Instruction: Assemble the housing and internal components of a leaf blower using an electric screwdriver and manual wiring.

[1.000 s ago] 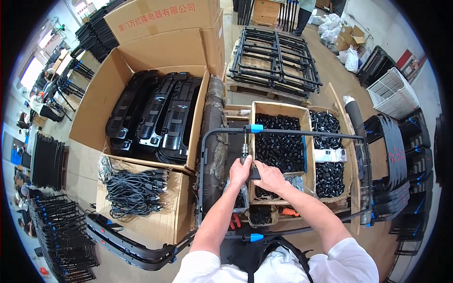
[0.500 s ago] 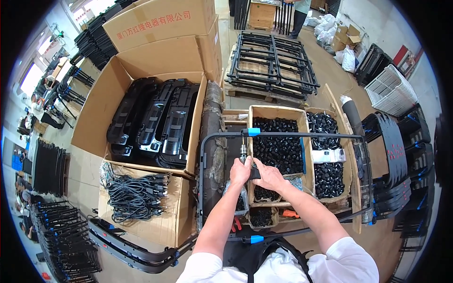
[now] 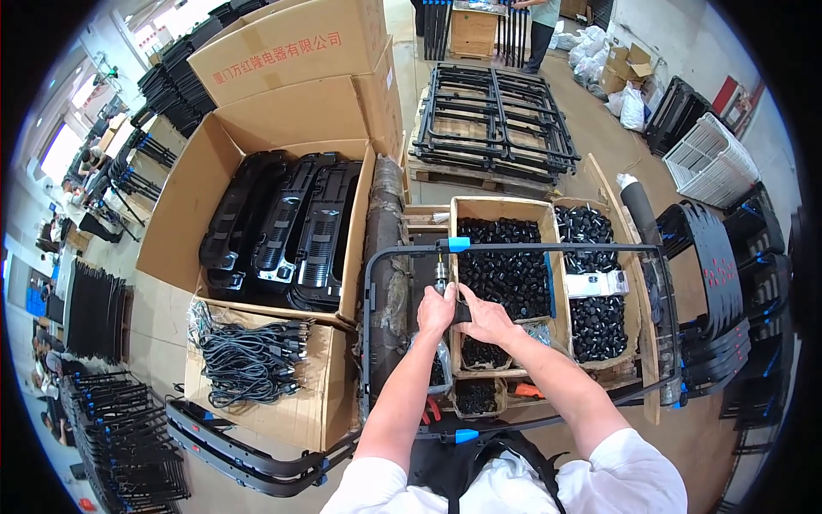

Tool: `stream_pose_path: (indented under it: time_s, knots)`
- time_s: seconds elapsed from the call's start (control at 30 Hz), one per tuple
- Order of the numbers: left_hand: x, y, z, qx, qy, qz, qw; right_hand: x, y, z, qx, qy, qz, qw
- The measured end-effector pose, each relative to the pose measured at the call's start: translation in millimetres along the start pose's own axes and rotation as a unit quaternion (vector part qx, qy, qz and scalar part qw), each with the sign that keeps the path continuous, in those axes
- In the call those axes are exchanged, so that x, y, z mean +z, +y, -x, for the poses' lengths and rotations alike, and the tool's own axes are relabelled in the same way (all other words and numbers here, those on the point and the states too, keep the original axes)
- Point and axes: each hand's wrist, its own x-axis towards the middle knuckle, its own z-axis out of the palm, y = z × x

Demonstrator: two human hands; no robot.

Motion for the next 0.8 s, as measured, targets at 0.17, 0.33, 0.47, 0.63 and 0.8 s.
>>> stream_pose_path:
  time_s: [0.17, 0.33, 0.47, 0.63, 0.8]
  knots:
    - [1, 1, -3, 0.000, -0.002, -0.004, 1.000, 13, 7, -5, -0.017, 0.020, 0.032, 0.999]
    - [0, -2, -1, -0.006, -0.008, -0.010, 1.000, 19, -2, 0, 0.009, 0.024, 0.008, 1.000]
    - [0, -3, 2, -0.006, -0.009, -0.013, 1.000, 20, -1, 3, 0.007, 0.026, 0.010, 1.000]
    - [-1, -3, 8, -0.007, -0.012, -0.020, 1.000, 24, 2, 7, 0.003, 0.033, 0.002, 0.999]
    - [0, -6, 11, -0.004, 0.000, -0.025, 1.000, 25, 0, 10, 0.007, 0.014, -0.010, 1.000]
